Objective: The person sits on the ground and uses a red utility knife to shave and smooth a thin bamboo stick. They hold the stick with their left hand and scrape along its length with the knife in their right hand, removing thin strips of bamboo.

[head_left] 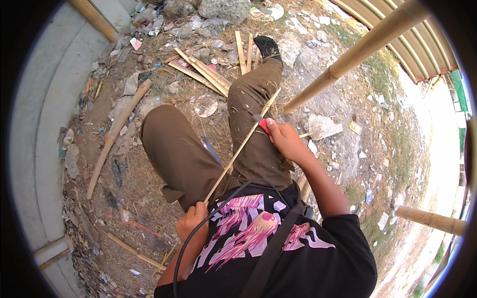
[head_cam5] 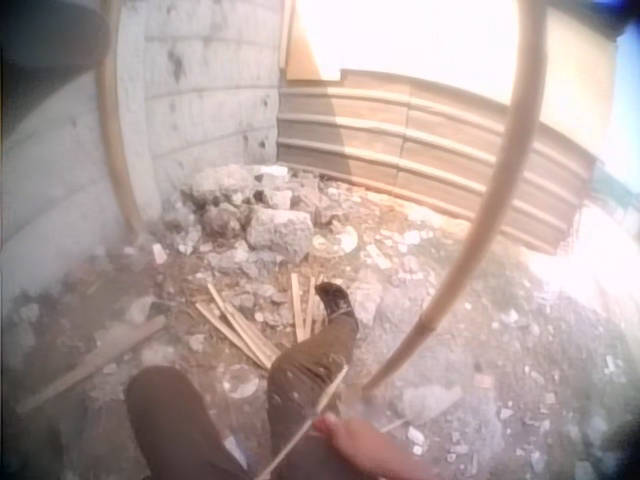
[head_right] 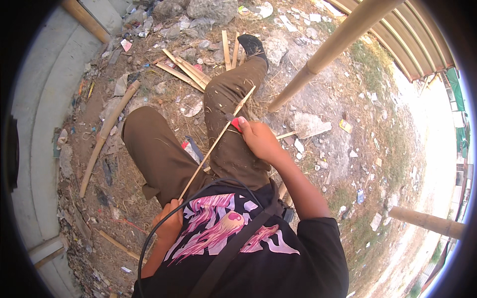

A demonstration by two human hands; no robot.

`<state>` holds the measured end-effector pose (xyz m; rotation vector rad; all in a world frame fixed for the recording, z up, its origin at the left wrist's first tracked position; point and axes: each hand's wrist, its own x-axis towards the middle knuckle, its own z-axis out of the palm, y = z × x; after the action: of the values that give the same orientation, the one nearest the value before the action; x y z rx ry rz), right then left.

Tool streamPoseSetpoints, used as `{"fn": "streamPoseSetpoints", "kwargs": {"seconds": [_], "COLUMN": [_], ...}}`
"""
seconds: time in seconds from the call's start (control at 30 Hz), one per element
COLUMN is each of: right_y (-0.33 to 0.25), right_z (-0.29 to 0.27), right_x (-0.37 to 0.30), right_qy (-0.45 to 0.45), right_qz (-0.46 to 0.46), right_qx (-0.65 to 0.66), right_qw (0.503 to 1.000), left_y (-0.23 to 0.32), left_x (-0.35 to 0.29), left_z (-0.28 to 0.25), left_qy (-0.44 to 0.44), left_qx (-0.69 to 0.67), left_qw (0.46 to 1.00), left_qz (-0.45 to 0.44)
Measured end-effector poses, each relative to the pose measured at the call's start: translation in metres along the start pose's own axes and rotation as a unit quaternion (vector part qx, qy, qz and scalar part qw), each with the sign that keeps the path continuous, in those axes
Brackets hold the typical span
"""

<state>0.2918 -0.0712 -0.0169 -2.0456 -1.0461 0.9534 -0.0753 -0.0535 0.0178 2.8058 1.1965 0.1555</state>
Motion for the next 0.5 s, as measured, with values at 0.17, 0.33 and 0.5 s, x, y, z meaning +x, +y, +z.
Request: {"fn": "streamPoseSetpoints", "kwargs": {"seconds": [0.17, 0.33, 0.5], "right_y": [-0.025, -0.03, -0.039], "right_z": [0.005, 0.011, 0.007], "right_x": [-0.036, -0.056, -0.05], "right_qy": [0.167, 0.134, 0.124], "right_qz": [-0.127, -0.21, -0.194], "right_qx": [-0.08, -0.164, -0.224], "right_qw": [0.974, 0.954, 0.947], "left_y": [-0.002, 0.0, 0.002], "left_x": [-0.001, -0.002, -0.002], "left_z": [0.003, 0.004, 0.002], "left_qy": [0.01, 0.006, 0.01], "left_qx": [0.011, 0.017, 0.026], "left_qw": [1.0, 1.0, 1.0], "left_qz": [-0.007, -0.013, -0.014]}}
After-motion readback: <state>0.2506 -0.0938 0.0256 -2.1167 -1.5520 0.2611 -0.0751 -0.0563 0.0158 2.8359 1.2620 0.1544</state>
